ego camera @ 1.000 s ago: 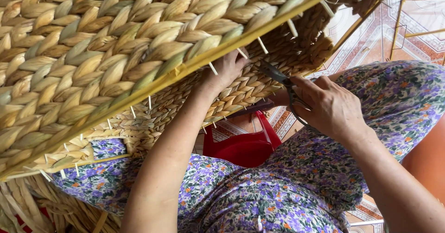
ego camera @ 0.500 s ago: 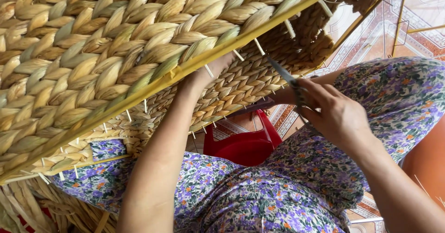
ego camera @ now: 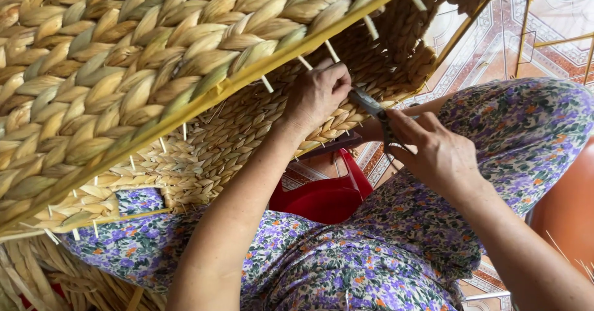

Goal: The recorder uses scissors to trim excess material from the inside of a woven seagrass or straw basket.

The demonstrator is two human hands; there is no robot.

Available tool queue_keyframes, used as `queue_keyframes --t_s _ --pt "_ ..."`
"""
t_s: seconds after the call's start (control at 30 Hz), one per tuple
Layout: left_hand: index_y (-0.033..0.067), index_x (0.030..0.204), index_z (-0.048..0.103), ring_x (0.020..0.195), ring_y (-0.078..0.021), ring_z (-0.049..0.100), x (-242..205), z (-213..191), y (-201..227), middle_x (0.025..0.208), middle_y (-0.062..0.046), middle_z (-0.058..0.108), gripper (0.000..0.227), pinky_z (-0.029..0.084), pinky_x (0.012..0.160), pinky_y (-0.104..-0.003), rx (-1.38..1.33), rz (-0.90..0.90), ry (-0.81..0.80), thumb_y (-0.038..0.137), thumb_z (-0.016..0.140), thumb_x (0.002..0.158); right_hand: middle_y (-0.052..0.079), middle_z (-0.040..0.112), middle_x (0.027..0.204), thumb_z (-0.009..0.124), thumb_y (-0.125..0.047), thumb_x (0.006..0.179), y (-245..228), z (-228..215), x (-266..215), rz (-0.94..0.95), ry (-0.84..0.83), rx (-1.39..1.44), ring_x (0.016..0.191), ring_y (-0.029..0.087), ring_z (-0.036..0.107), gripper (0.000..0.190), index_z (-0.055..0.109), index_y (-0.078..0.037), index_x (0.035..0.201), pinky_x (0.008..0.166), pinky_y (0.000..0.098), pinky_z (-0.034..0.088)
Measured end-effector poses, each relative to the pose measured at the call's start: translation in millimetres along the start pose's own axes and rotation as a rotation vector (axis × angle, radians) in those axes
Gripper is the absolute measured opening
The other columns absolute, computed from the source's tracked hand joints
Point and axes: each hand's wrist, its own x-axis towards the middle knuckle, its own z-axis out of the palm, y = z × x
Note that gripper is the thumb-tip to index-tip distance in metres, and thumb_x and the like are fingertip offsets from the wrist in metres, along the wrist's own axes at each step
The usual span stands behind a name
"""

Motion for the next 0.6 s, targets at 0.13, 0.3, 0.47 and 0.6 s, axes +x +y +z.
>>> queue_keyframes --t_s 0.13,0.3,0.47,0.6 --pt "0.0095 0.088 0.062 0.056 -0.0082 0.061 6 9 -34 0.074 -0.003 0.066 0.012 0.057 0.047 -0.025 -0.115 -0.029 0.031 0.015 0.064 0.098 0.005 0.063 0.11 0.061 -0.047 0.098 21 29 11 -0.034 -0.027 0.009 0.083 0.02 0.072 0.064 0.039 -0.032 0.156 0.062 0.0339 0.064" --pt "0.0006 0.106 0.06 0.086 -0.0081 0.064 14 67 -157 0.097 0.001 0.062 0.036 0.06 0.084 -0.026 1.778 0.353 -0.494 0.031 0.042 0.116 0.006 0.07 0.1 0.071 -0.037 0.087 38 29 -10 -0.137 0.199 0.316 0.072 0.021 0.071 0.065 0.051 -0.029 0.148 0.062 0.0378 0.063" --pt "-0.012 0.133 0.05 0.123 -0.03 0.052 42 58 -129 0.131 -0.026 0.055 0.059 0.042 0.108 -0.038 2.755 0.935 -0.283 0.04 0.034 0.112 0.007 0.067 0.092 0.073 -0.032 0.084 42 17 -28 0.02 0.111 0.385 0.073 0.02 0.07 0.07 0.05 -0.029 0.15 0.065 0.038 0.062" --pt "-0.0105 0.136 0.05 0.126 -0.0327 0.052 50 46 -95 0.132 -0.029 0.055 0.062 0.042 0.109 -0.039 2.771 0.958 -0.259 0.044 0.032 0.112 0.008 0.066 0.09 0.074 -0.032 0.084 38 20 -28 0.099 0.069 0.392 0.075 0.02 0.07 0.074 0.048 -0.029 0.153 0.068 0.0376 0.061"
